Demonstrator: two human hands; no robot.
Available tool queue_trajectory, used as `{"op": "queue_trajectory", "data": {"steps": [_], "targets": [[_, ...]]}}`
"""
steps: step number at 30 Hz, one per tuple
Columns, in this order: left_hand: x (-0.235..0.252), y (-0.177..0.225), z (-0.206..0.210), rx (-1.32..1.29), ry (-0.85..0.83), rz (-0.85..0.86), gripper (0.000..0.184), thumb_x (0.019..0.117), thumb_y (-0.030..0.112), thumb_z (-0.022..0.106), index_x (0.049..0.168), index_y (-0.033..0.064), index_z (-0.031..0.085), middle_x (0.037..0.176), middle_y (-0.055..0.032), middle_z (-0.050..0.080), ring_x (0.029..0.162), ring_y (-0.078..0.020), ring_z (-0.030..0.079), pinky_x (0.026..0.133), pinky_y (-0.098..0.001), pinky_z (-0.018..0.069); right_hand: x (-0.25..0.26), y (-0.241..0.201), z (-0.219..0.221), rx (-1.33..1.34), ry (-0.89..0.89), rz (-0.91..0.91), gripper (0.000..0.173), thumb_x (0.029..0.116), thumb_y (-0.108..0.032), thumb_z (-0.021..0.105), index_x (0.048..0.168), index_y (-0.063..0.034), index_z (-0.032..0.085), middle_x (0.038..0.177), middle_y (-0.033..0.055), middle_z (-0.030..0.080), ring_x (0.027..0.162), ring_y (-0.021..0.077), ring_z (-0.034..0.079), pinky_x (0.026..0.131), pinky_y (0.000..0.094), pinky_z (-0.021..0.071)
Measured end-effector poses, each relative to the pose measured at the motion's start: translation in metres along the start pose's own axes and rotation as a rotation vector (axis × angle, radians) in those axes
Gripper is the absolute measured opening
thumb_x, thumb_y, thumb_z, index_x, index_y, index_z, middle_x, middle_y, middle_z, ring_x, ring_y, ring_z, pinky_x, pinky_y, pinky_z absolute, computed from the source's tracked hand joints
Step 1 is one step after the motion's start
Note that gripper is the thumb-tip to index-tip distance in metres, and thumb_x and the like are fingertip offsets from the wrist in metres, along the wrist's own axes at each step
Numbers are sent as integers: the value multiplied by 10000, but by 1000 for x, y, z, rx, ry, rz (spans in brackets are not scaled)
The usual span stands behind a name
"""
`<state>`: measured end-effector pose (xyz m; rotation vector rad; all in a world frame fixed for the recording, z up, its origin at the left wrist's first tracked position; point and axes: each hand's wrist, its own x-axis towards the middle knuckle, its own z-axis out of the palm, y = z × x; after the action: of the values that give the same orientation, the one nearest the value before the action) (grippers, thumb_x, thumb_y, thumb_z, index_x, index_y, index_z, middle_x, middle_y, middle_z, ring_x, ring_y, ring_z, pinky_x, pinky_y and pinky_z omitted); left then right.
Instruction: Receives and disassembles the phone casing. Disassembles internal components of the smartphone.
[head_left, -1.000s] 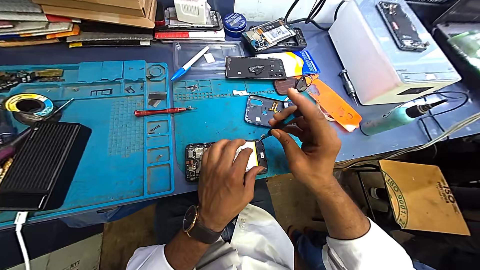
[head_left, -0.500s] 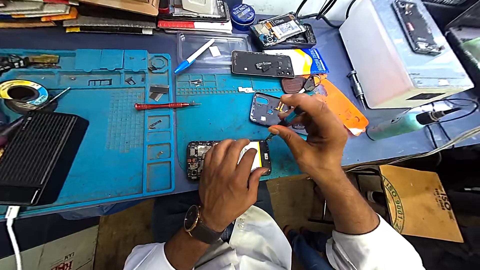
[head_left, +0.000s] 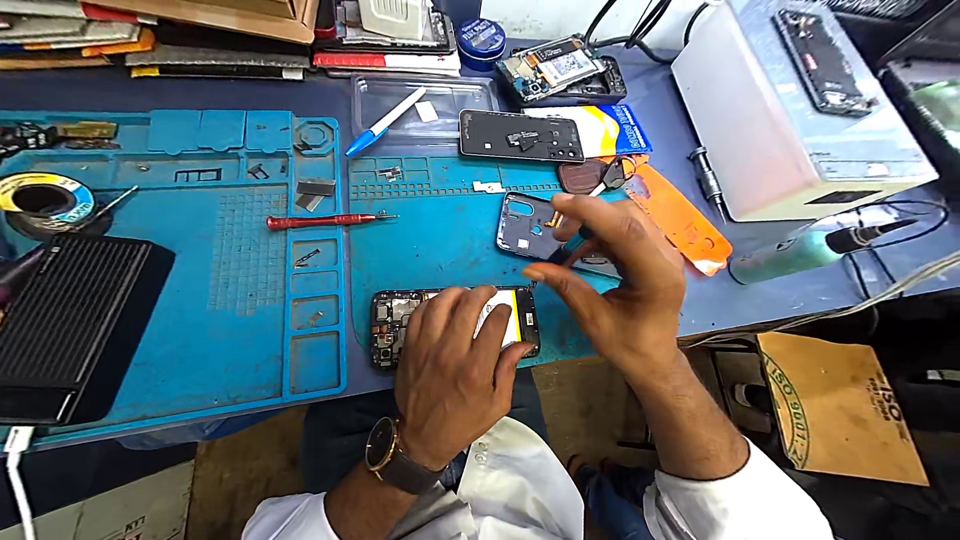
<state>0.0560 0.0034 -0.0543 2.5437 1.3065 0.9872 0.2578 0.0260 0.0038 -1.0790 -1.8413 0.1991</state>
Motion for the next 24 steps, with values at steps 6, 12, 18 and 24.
{"op": "queue_trajectory", "data": {"steps": [6,12,18,24], "targets": [[0,0,0,12,0,2,403,992,471,573,1177,158,747,1328,-53,658,1251,-288,570,1030,-483,450,7,-3,-11,276,-175,-21,401,930,99,614,1330,90,599,1196,178,707,1064,227,710,930,387,622],[-1,0,1,13,-3,2,409,999,467,556,1193,156,739,1348,-56,647,1256,-290,572,1054,-495,438,-4,0,1,123,16,-8,431,893,4,753,1314,1,663,1060,130,656,920,179,663,815,345,606],[-1,0,1,12,-3,3,411,1003,470,549,1188,158,741,1345,-53,651,1257,-286,574,1055,-501,437,0,2,1,123,-2,-18,500,870,-69,801,1338,5,644,1160,147,654,1066,210,650,934,379,581],[-1,-1,1,20,-8,2,410,997,475,557,1190,164,741,1337,-47,653,1256,-283,572,1048,-493,443,3,1,-3,323,-104,-6,515,854,83,644,1364,75,573,1232,195,669,1122,281,675,962,449,600]]}}
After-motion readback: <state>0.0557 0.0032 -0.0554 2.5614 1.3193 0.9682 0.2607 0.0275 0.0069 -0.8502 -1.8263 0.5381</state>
